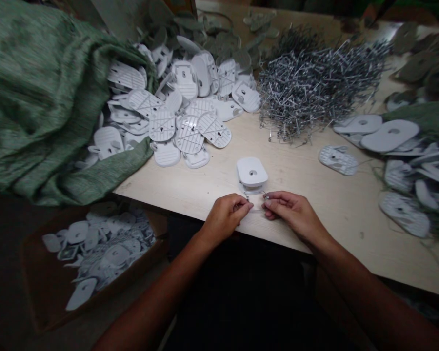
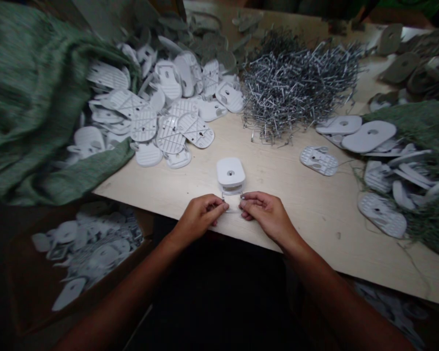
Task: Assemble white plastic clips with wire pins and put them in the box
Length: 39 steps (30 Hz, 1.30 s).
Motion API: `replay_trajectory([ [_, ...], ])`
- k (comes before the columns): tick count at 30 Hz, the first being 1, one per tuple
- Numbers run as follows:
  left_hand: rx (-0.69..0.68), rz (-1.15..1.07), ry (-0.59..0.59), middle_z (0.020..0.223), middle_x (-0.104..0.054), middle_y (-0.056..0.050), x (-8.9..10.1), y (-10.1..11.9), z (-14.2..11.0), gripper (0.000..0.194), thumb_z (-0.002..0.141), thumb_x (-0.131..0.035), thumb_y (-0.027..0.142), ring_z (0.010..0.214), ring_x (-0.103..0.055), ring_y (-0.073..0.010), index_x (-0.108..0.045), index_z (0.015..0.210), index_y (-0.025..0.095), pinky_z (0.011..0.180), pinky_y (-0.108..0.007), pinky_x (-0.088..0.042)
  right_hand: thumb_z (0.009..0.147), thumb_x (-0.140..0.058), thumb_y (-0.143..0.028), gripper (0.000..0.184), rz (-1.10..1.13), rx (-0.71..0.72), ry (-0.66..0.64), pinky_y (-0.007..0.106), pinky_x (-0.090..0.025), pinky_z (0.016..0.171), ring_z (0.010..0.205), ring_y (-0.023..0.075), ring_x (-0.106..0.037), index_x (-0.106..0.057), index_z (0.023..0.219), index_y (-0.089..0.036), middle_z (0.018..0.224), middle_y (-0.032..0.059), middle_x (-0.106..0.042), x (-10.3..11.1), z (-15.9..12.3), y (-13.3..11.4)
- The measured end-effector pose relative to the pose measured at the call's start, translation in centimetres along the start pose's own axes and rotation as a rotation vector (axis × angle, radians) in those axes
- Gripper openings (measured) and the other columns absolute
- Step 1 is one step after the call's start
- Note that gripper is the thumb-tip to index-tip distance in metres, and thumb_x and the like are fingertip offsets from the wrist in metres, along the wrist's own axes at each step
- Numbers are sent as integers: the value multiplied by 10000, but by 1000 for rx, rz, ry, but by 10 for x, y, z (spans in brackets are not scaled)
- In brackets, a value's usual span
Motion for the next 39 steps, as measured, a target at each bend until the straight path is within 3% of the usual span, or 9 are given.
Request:
replay_trajectory([
  [8, -41, 52, 30, 693, -668, -14, 3, 3, 10, 304, 969, -667, 447, 639, -583, -167, -762, 817, 202, 565, -253, -419, 761, -943, -553, 532, -70, 85, 72, 314, -632, 649, 670, 177, -713, -792, 1060, -141, 824, 73, -766, 2, 7, -7],
  [20, -14, 62, 31, 704, -677, -8, 6, -4, 15, 320, 958, -699, 472, 650, -569, -163, -769, 814, 194, 597, -266, -401, 669, -980, -533, 535, -62, -22, 59, 269, -591, 546, 571, 146, -675, -777, 965, -136, 835, 88, -774, 2, 17, -6],
  [25, -38, 150, 169, 760, -681, 0, 19, -10, 16, 293, 869, -842, 479, 668, -570, -144, -785, 932, 197, 630, -263, -406, 672, -971, -523, 531, -54, -29, 56, 242, -555, 501, 533, 134, -657, -748, 949, -130, 814, 87, -769, 0, 20, -9],
  [30, -52, 73, 218, 817, -649, 47, 21, -14, 13, 400, 863, -862, 432, 558, -496, -88, -717, 1174, 225, 583, -239, -405, 699, -942, -479, 460, -31, 0, 54, 241, -558, 498, 521, 138, -657, -710, 917, -147, 781, 72, -762, -2, 23, -8],
  [39, -39, -19, 155, 674, -600, 48, 21, -12, 26, 323, 855, -847, 449, 584, -530, -122, -726, 1020, 200, 554, -237, -402, 665, -951, -471, 485, 142, -9, 88, 274, -611, 518, 532, 149, -665, -618, 877, -191, 742, 30, -736, -9, 26, -7],
])
Point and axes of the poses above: each hand's wrist, its own z-axis towards the middle knuckle, its own x-axis out of the back of the hand, y = z × x, the point moved 7 cm from there along z, towards the middle knuckle
